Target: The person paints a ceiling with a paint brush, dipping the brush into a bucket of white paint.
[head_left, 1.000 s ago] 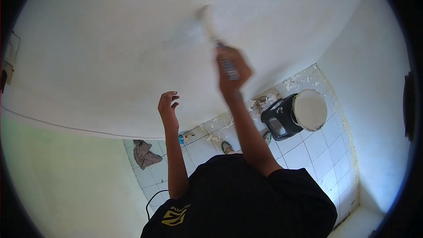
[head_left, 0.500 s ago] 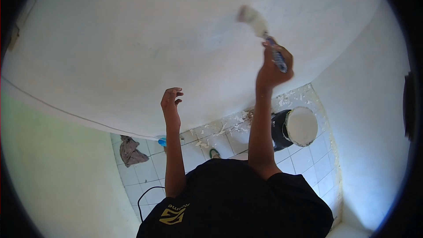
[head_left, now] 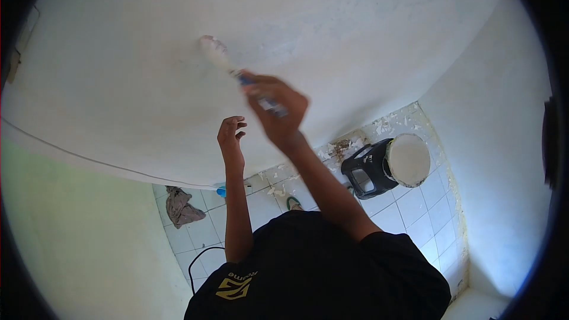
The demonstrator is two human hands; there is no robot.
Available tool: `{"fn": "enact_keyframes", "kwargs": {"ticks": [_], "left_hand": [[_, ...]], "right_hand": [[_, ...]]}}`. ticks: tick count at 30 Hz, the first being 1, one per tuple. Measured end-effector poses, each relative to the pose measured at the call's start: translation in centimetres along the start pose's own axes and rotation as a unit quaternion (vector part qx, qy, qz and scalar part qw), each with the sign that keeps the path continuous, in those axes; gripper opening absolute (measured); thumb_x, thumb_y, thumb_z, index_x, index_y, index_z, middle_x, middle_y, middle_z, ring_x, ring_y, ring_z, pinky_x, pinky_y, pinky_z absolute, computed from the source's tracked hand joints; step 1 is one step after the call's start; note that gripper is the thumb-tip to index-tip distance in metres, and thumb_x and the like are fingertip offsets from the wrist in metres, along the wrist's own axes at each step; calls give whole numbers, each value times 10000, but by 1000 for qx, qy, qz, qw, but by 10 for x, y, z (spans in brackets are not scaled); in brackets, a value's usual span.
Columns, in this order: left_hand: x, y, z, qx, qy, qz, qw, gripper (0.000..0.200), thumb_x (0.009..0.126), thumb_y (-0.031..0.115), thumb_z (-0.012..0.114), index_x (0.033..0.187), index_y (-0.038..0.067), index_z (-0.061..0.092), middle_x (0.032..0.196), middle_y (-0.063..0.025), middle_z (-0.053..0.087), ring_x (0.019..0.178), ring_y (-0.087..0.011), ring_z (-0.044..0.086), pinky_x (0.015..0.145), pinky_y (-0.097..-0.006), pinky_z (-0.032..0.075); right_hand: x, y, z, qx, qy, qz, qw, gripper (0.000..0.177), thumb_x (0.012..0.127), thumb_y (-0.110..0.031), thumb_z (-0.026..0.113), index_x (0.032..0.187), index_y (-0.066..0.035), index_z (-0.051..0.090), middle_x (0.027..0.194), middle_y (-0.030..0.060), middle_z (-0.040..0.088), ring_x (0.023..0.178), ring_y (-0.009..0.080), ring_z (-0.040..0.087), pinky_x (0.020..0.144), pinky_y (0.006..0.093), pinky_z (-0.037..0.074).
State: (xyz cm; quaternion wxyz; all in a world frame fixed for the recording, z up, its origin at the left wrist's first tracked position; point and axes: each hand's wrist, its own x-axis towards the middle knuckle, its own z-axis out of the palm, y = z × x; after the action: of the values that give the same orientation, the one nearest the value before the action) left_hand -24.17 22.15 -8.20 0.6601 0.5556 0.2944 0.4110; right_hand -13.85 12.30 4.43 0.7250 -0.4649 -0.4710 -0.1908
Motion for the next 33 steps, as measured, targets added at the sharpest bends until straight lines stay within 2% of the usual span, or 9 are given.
{"fn": "enact_keyframes", "kwargs": {"ticks": [1, 3, 9, 16, 19, 27, 30, 32, 33], "left_hand": [[1, -1, -2, 24, -25, -16, 999, 200, 968, 253, 528, 985, 92, 646, 985, -19, 652, 925, -130, 591, 764, -288, 436], [-5, -1, -2, 9, -28, 3, 1000, 208, 971, 262, 528, 979, 92, 649, 983, -18, 654, 922, -132, 595, 761, -287, 433], [-12, -4, -17, 6, -29, 10, 1000, 219, 976, 275, 525, 976, 95, 649, 989, -12, 659, 919, -127, 601, 755, -283, 425], [-15, -18, -29, -38, 5, 35, 999, 213, 980, 266, 525, 988, 91, 646, 983, -8, 659, 910, -115, 593, 756, -281, 430], [-15, -19, -28, -81, 33, 43, 995, 207, 982, 258, 523, 987, 91, 646, 979, -8, 660, 907, -113, 592, 757, -281, 431], [-18, 9, -35, -36, 9, 32, 999, 203, 985, 257, 525, 983, 97, 649, 972, -3, 659, 893, -111, 590, 762, -280, 431], [-20, 6, -37, -53, 8, 27, 998, 200, 983, 263, 532, 967, 103, 652, 973, -3, 662, 896, -112, 592, 767, -282, 426], [-22, 4, -39, -85, -5, 21, 996, 198, 982, 265, 534, 964, 110, 656, 977, -6, 665, 895, -116, 595, 765, -285, 422], [-21, 2, -40, -86, -3, 22, 996, 198, 982, 265, 534, 964, 110, 656, 977, -6, 665, 895, -116, 595, 765, -285, 422]], "right_hand": [[15, 13, -32, -107, 68, -35, 991, 185, 774, 136, 681, 891, -6, 672, 942, 166, 728, 911, 252, 723, 794, 324, 570], [26, 39, -67, -90, 183, 29, 979, 123, 803, 96, 676, 874, -3, 689, 941, 142, 734, 909, 247, 723, 758, 322, 563], [20, 33, -70, -176, 239, -50, 954, 132, 790, 88, 701, 859, -19, 668, 910, 141, 724, 926, 270, 722, 752, 330, 564], [-42, -8, 59, -87, -85, -12, 993, 184, 723, 38, 753, 836, -34, 627, 1044, 192, 685, 868, 293, 710, 723, 336, 572], [-60, -8, 79, -58, -236, -87, 966, 191, 719, 1, 736, 876, -23, 630, 1141, 190, 657, 934, 296, 701, 763, 363, 587], [52, -39, 41, -142, -218, -355, 898, 198, 696, -88, 711, 837, -51, 577, 1115, 198, 625, 1099, 355, 643, 864, 381, 582], [42, -26, 34, -178, -315, -338, 869, 125, 755, -16, 697, 830, -23, 598, 1099, 209, 645, 1054, 361, 667, 835, 389, 595], [8, -5, 24, -290, -424, -378, 770, 118, 782, -51, 674, 839, -34, 572, 1094, 214, 639, 1045, 337, 676, 820, 378, 595], [5, -7, 18, -288, -425, -380, 770, 118, 782, -51, 674, 839, -34, 572, 1094, 214, 639, 1045, 337, 676, 820, 378, 595]]}}
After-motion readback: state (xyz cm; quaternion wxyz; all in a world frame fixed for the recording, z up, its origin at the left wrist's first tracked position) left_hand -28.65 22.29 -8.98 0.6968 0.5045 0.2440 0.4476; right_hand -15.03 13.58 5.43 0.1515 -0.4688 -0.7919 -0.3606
